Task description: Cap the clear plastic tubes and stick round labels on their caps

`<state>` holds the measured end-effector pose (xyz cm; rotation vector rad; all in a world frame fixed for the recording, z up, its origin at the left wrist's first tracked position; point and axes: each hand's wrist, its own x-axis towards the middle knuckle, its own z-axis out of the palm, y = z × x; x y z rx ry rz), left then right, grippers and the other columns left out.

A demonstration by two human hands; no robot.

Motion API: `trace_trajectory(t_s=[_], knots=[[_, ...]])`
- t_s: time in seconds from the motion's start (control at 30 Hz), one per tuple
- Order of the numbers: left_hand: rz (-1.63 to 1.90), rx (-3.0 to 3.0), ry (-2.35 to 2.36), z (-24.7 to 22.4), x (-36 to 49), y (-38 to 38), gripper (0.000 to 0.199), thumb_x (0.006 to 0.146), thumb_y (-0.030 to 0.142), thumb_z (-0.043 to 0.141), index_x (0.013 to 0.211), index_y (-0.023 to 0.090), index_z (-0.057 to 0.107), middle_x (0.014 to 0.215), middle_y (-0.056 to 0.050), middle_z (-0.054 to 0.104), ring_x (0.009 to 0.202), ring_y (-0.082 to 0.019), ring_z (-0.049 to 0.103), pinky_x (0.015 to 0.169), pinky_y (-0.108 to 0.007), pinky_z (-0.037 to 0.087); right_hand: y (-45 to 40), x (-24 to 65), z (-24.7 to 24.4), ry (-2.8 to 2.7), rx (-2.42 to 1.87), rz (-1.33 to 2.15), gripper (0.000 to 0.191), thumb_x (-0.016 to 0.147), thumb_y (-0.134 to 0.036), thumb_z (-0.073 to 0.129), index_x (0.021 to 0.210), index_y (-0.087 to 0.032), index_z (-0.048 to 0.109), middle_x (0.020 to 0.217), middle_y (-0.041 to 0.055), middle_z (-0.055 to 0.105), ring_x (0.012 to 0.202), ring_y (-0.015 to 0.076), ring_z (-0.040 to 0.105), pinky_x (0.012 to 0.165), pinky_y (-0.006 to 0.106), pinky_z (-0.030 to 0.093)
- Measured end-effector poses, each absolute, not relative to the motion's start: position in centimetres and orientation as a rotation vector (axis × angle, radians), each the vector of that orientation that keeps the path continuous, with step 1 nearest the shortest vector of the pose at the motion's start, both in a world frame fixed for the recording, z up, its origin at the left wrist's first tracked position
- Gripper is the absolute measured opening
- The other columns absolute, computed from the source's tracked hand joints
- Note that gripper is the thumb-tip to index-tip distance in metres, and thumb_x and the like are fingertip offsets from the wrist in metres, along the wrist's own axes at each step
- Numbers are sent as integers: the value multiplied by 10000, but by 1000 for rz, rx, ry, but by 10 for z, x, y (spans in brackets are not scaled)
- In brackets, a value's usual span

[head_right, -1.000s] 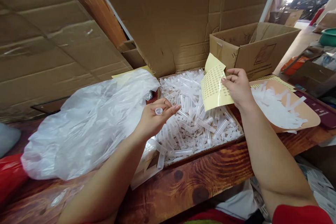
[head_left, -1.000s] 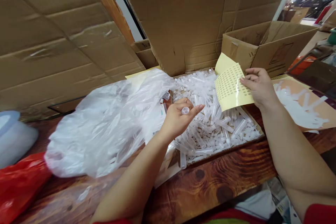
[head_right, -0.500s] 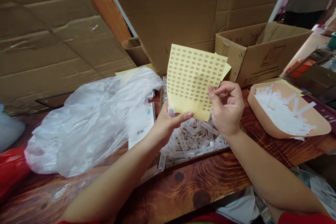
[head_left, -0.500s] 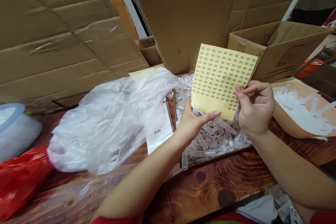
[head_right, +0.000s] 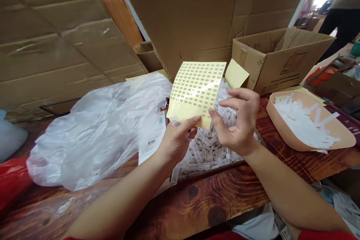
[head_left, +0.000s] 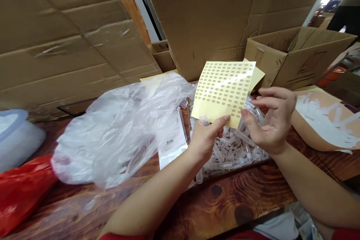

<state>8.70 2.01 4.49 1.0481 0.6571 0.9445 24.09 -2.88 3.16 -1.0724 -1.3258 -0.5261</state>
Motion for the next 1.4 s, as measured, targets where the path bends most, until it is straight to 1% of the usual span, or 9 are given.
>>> trace_trajectory(t_s=[0.23, 0.33, 0.47, 0.57, 0.67, 0.87, 0.97, 1.1, 1.4], knots=[[999, 1019, 643, 48, 87, 20, 311, 656, 338, 865, 687, 163, 610, 569, 53, 486, 491, -49, 373, 444, -194, 274, -36, 230, 36, -1547, -1104, -720, 258, 846, -135, 759, 1064, -229, 659, 916, 35, 602, 840, 193, 615, 717, 361, 560], [979, 1031, 642, 48, 87, 21, 345, 653, 352, 860, 611, 168, 571, 526, 52, 454, 493, -56, 373, 451, -203, 280, -36, 230, 36, -1603, -1061, -650, 263, 869, -97, 724, 1083, -246, 688, 854, 30, 688, 776, 185, 662, 682, 338, 576], [954, 1067, 604, 49, 87, 23, 402, 668, 360, 837, 529, 178, 507, 493, 52, 412, 494, -58, 370, 459, -210, 298, -36, 228, 36, -1586, -1035, -540, 318, 899, -84, 692, 1149, -279, 712, 885, 25, 765, 789, 184, 728, 717, 336, 618], [958, 1088, 604, 49, 86, 23, 314, 666, 348, 837, 592, 173, 587, 514, 50, 456, 479, -59, 387, 439, -210, 313, -38, 226, 36, -1571, -1031, -509, 338, 890, -74, 700, 1158, -278, 728, 902, 29, 784, 801, 186, 746, 731, 334, 636], [1002, 1127, 612, 47, 85, 23, 250, 671, 336, 843, 683, 172, 654, 554, 50, 512, 456, -57, 401, 419, -214, 348, -37, 224, 36, -1546, -1032, -469, 323, 868, -58, 709, 1101, -276, 751, 896, 24, 789, 799, 186, 753, 746, 327, 647], [1093, 1286, 683, 49, 83, 21, 240, 692, 357, 825, 680, 180, 663, 611, 19, 596, 491, -78, 466, 427, -221, 407, -35, 220, 32, -1395, -1018, -301, 231, 829, -77, 745, 954, -269, 773, 906, 33, 789, 808, 196, 755, 741, 339, 646], [1153, 1339, 705, 53, 84, 19, 182, 706, 317, 819, 721, 185, 695, 615, 11, 627, 611, -126, 596, 567, -249, 523, -34, 216, 29, -1307, -974, -140, 196, 837, -79, 734, 919, -252, 772, 893, 31, 785, 812, 185, 751, 733, 323, 639], [1233, 1405, 702, 52, 85, 15, 108, 743, 259, 790, 822, 195, 752, 869, -42, 770, 882, -204, 722, 845, -344, 600, -33, 215, 28, -1249, -985, -73, 160, 842, -101, 727, 883, -248, 776, 881, 26, 785, 795, 190, 755, 716, 320, 642], [1332, 1544, 743, 37, 87, 14, 124, 805, 291, 789, 876, 194, 759, 933, -69, 780, 935, -240, 742, 938, -397, 601, -28, 214, 22, -1168, -1026, -35, 138, 841, -118, 729, 866, -243, 781, 869, 27, 786, 790, 184, 749, 708, 316, 640]])
